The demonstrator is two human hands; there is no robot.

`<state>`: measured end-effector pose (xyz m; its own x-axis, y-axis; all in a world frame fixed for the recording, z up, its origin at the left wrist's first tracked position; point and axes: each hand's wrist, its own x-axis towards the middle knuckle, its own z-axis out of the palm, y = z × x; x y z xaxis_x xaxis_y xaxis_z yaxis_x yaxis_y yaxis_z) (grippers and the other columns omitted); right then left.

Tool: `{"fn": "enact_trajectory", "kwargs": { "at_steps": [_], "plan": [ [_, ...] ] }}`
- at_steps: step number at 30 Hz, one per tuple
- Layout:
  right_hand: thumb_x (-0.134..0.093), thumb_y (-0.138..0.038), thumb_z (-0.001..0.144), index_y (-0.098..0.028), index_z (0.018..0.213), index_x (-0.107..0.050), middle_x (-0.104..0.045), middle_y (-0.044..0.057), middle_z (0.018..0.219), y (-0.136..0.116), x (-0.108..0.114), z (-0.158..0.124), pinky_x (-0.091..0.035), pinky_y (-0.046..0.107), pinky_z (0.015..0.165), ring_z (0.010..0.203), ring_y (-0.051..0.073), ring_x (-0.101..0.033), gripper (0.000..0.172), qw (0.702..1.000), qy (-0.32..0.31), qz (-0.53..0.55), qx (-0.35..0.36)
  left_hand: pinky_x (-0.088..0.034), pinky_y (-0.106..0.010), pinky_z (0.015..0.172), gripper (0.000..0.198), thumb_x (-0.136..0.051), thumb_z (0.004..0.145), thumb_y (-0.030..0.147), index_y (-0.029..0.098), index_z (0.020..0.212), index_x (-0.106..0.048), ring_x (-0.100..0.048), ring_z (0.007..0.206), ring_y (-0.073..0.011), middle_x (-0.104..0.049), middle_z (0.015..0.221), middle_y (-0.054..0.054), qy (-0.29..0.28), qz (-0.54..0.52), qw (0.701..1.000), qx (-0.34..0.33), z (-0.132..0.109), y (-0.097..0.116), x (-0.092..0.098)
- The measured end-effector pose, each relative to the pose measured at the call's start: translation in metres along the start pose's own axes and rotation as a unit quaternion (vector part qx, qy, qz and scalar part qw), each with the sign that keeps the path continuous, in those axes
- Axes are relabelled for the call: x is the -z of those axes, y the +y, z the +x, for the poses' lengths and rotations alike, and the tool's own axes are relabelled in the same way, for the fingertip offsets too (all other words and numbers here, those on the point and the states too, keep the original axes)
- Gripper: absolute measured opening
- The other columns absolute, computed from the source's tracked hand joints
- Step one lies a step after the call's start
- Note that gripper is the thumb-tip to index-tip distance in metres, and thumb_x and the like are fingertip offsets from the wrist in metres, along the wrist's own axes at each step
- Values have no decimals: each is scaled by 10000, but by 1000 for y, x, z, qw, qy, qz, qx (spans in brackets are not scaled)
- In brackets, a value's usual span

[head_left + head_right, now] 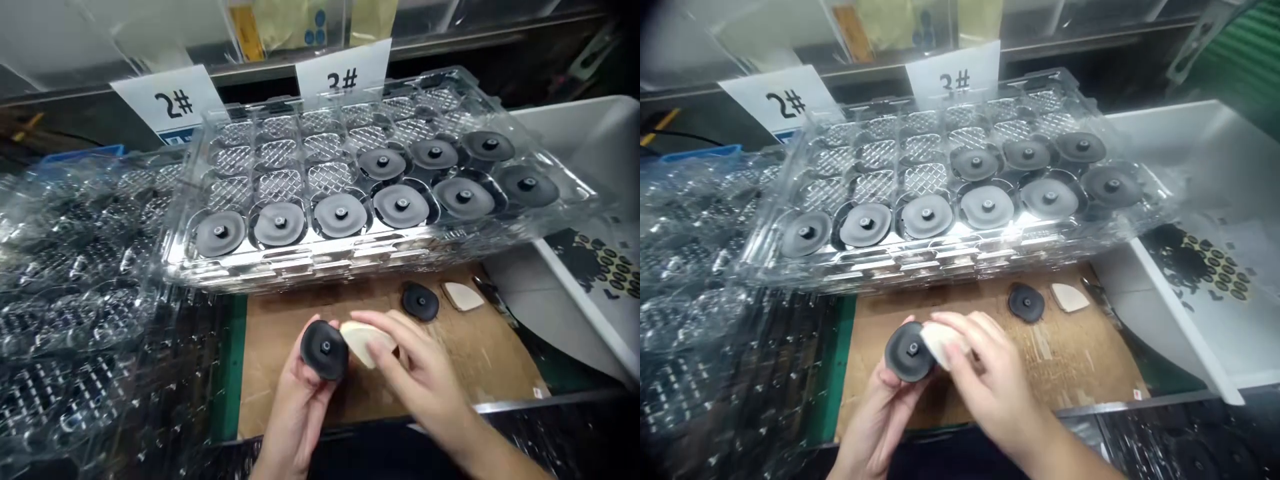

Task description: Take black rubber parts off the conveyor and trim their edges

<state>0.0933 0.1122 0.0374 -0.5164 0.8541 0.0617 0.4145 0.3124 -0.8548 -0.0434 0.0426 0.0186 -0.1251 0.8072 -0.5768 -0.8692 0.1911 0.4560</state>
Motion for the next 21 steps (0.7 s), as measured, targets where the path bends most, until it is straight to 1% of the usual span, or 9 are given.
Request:
{"fn": "enact_trajectory", "kwargs": {
  "at_steps": [2, 4, 6, 7, 11, 13, 16, 19, 21],
  "plan": [
    [-457, -153, 861, -218, 1164, -510, -625, 54, 986, -21, 6, 8, -446, 328, 756, 872, 192, -563, 314, 998, 9, 8, 69, -462, -260, 888, 569, -746, 589, 364, 256, 1126, -591, -567, 1077, -223, -630, 1172, -72, 8, 17, 999, 31, 0, -1, -5],
    [-469, -110, 834, -198, 1104, -548, -641, 48, 894, -35, 9, 12, -443, 322, 717, 783, 182, -569, 295, 993, -45, 5, 113, -461, -281, 893, 570, -779, 549, 329, 268, 1091, -613, -595, 1028, -231, -656, 1122, -57, 24, 27, 998, 54, -2, 1, -8],
    [-470, -91, 826, -196, 1047, -575, -642, 32, 841, -40, 9, 14, -441, 310, 699, 737, 165, -568, 266, 987, -112, -3, 112, -461, -318, 900, 542, -783, 558, 272, 289, 1075, -621, -615, 987, -233, -673, 1080, -37, 49, 35, 997, 50, -3, 3, -12],
    [-466, -97, 831, -191, 1037, -578, -641, 32, 841, -41, 9, 16, -437, 315, 699, 734, 164, -568, 253, 987, -122, -7, 109, -458, -331, 905, 528, -779, 565, 265, 292, 1070, -625, -622, 970, -230, -682, 1056, -33, 53, 36, 997, 45, -4, 3, -13],
    [-434, -116, 845, -140, 1075, -552, -638, 69, 830, -38, 4, 14, -428, 360, 685, 716, 188, -556, 260, 990, -19, -16, 139, -398, -362, 970, 446, -735, 633, 267, 255, 1068, -635, -620, 971, -226, -706, 958, -45, 39, 38, 997, 54, -8, 6, -17],
    [-457, -109, 826, -162, 1065, -555, -639, 54, 777, -37, 4, 8, -438, 334, 646, 673, 177, -548, 264, 986, -19, -1, 163, -392, -365, 974, 440, -738, 628, 227, 268, 1055, -638, -624, 964, -225, -699, 991, -37, 43, 44, 996, 57, -11, 7, -19],
    [-468, -91, 811, -182, 1030, -567, -650, 42, 803, -38, 5, 5, -444, 316, 657, 696, 167, -565, 257, 988, -43, -2, 150, -426, -354, 940, 456, -761, 595, 221, 303, 1030, -647, -632, 941, -220, -688, 1036, -15, 51, 53, 995, 60, -13, 7, -25],
    [-436, -102, 834, -135, 1054, -558, -646, 68, 844, -40, 8, 10, -427, 354, 682, 719, 183, -566, 254, 991, 1, -28, 133, -423, -333, 943, 505, -786, 554, 278, 274, 1041, -650, -633, 931, -217, -715, 893, -13, 47, 69, 995, 62, -15, 5, -32],
    [-441, -112, 837, -135, 1038, -568, -642, 62, 803, -39, 13, 9, -427, 351, 681, 699, 179, -559, 239, 988, -2, -18, 155, -420, -317, 945, 533, -799, 522, 315, 260, 1033, -659, -632, 937, -219, -722, 866, -19, 41, 72, 995, 57, -16, 4, -35]
  ]
}}
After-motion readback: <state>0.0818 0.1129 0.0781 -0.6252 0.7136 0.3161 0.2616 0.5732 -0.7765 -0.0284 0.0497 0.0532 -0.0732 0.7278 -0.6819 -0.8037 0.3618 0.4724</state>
